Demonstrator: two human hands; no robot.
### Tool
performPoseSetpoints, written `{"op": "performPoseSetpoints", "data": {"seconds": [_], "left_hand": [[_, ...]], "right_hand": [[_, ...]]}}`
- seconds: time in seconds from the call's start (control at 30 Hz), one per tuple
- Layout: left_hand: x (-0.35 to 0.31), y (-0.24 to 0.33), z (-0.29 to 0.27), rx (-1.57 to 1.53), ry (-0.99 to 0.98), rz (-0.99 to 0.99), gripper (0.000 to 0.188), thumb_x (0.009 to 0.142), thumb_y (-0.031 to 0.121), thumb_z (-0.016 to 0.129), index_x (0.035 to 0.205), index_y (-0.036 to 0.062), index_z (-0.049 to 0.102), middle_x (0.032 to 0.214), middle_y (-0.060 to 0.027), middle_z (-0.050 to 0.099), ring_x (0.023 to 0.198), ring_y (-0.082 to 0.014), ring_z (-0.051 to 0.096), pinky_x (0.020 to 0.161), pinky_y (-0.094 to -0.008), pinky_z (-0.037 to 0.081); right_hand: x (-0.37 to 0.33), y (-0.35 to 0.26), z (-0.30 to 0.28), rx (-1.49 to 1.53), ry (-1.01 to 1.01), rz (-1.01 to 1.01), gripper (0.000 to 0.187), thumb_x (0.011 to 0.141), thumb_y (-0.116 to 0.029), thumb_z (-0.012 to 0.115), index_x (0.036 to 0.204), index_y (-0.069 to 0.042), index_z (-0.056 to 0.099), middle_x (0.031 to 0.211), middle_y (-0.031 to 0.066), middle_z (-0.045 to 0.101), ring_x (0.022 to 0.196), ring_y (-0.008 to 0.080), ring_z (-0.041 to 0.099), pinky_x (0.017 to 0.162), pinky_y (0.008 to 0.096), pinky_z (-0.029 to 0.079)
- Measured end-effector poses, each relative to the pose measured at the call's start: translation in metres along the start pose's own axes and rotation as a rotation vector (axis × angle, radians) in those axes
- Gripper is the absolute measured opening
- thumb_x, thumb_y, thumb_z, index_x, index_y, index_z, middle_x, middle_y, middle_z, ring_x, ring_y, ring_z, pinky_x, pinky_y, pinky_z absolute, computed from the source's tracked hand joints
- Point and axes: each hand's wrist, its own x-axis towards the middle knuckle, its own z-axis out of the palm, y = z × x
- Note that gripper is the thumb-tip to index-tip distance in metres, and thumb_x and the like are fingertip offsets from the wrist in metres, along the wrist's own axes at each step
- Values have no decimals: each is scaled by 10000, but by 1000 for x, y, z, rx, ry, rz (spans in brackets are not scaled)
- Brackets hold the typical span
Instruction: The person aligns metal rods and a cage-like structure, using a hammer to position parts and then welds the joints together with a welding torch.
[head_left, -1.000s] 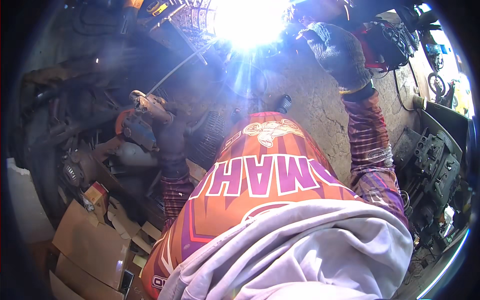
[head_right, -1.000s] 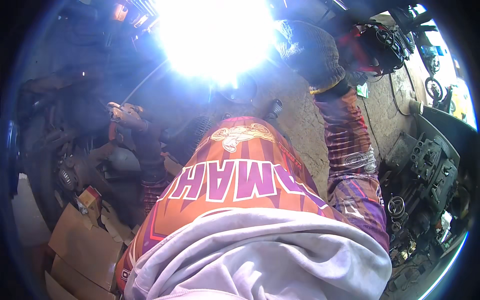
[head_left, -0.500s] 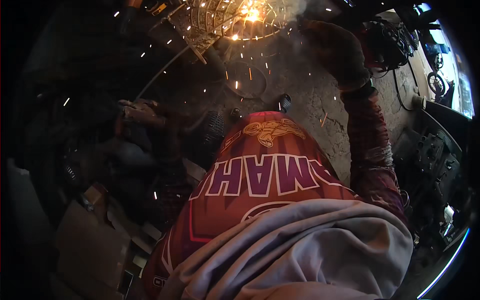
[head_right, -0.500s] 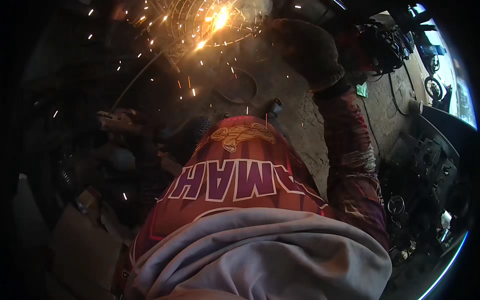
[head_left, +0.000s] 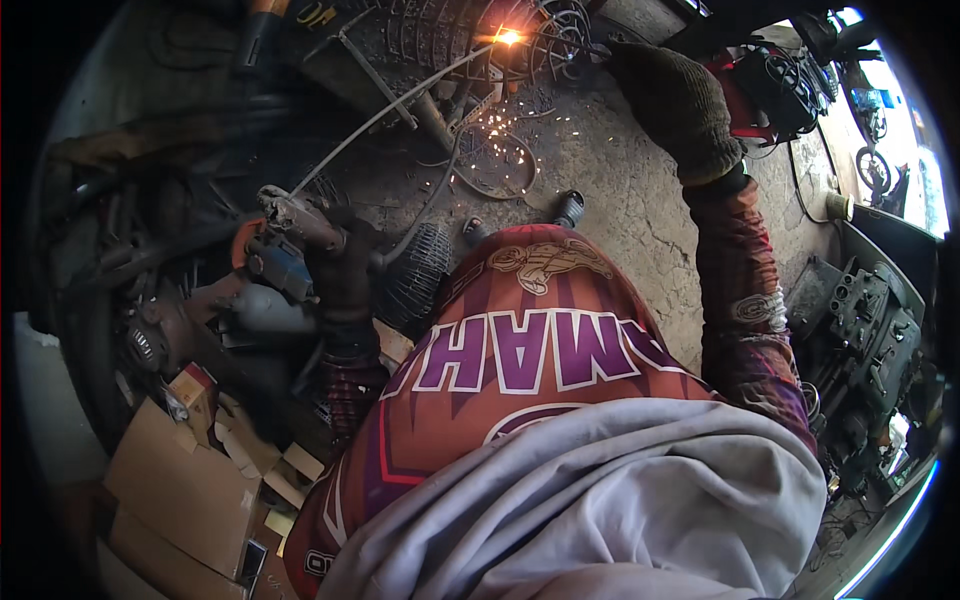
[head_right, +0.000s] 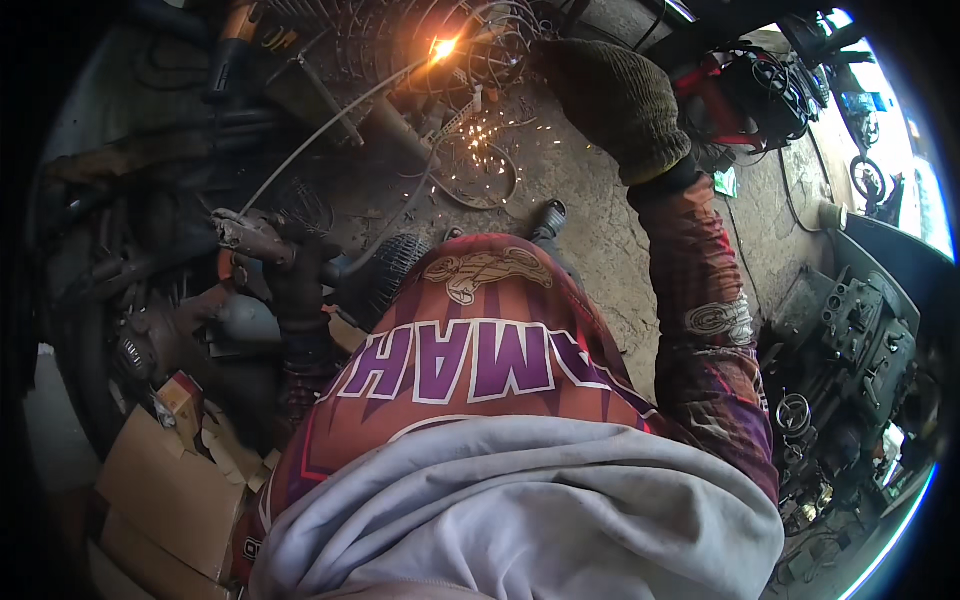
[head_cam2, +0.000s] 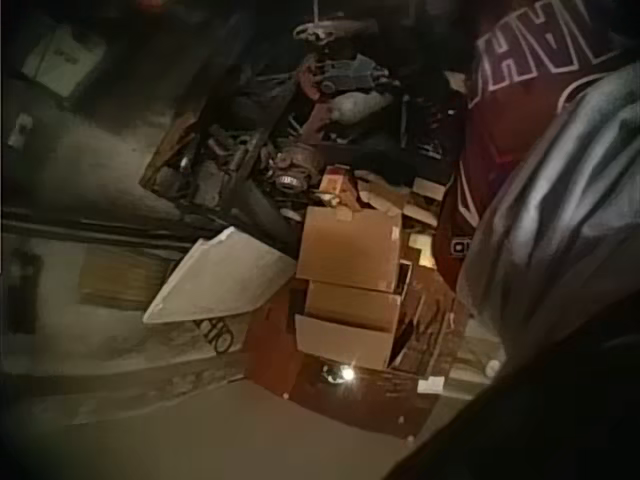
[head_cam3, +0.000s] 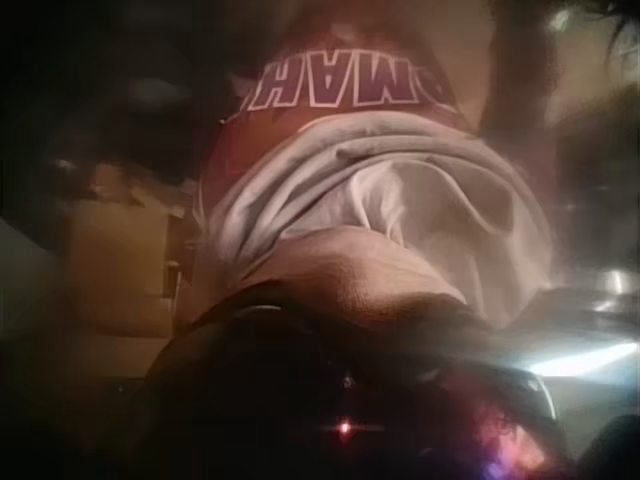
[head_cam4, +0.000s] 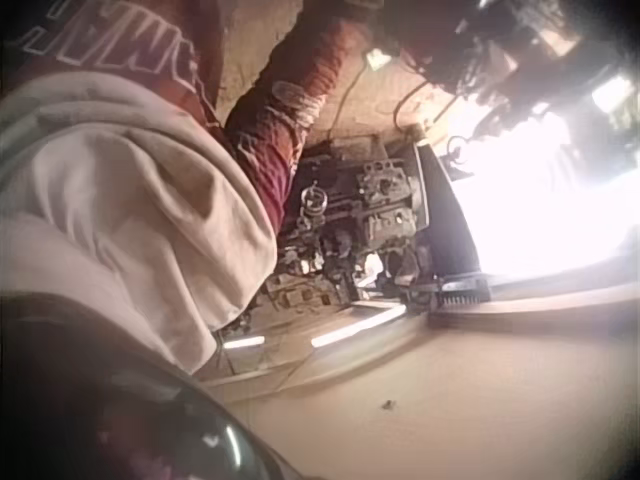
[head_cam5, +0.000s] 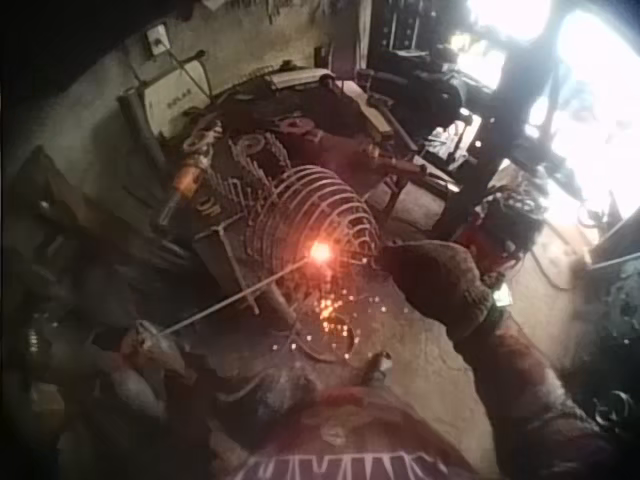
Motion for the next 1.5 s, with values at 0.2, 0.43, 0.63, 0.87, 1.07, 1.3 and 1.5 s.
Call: {"op": "performPoseSetpoints", "data": {"seconds": [0.2, 0.43, 0.63, 0.87, 1.07, 1.3, 1.5], "left_hand": [[4, 1, 6, -9, -16, -24, 205, 806, 89, 686, 973, 28, 586, 717, -84, 675, 592, -157, 646, 561, -282, 505], [5, -5, 10, 21, -12, 94, 201, 811, 90, 679, 981, 24, 595, 703, -85, 680, 564, -146, 622, 559, -278, 502], [1, -2, 16, 106, 90, 205, 293, 818, 42, 738, 1079, 51, 605, 898, -20, 606, 667, -96, 576, 560, -250, 492], [0, 9, 18, 264, 59, 76, 645, 858, 107, 701, 1391, 14, 349, 1170, -93, 548, 961, -187, 573, 864, -331, 457], [1, -3, 12, 322, 100, 172, 669, 856, 122, 689, 1408, -4, 334, 1179, -115, 551, 967, -210, 593, 901, -359, 482], [2, -3, 7, 120, 104, 183, 540, 839, 98, 694, 1291, 3, 415, 1082, -102, 588, 897, -202, 624, 814, -344, 507], [-1, -6, 3, 41, 126, 149, 429, 824, 77, 698, 1190, 9, 485, 999, -91, 619, 837, -195, 650, 740, -331, 529]], "right_hand": [[-1, 3, 2, 39, 36, 38, 196, 920, -301, 681, 1064, -188, 753, 947, 51, 746, 850, 260, 723, 716, 363, 583], [-1, -1, -2, 62, 16, 52, 222, 917, -253, 690, 1091, -122, 731, 940, 78, 736, 836, 261, 721, 708, 349, 583], [-22, 41, 16, -172, 14, -204, 324, 852, -185, 765, 1157, -102, 693, 1018, 52, 726, 882, 215, 712, 756, 325, 588], [-3, 11, -1, 119, 80, -12, 263, 806, -145, 816, 1036, -79, 707, 940, 71, 737, 829, 242, 725, 719, 336, 591], [-2, 8, -1, 58, 78, -51, 235, 852, -183, 787, 1040, -61, 716, 962, 87, 742, 845, 237, 729, 714, 327, 585], [-40, 53, 31, 78, 34, -6, 407, 931, -324, 678, 1291, -137, 644, 1225, 82, 673, 1100, 193, 656, 898, 343, 542], [-24, 44, 21, 46, -19, -94, 322, 952, -240, 638, 1264, -163, 657, 1208, 11, 695, 1063, 179, 681, 901, 305, 550]]}}
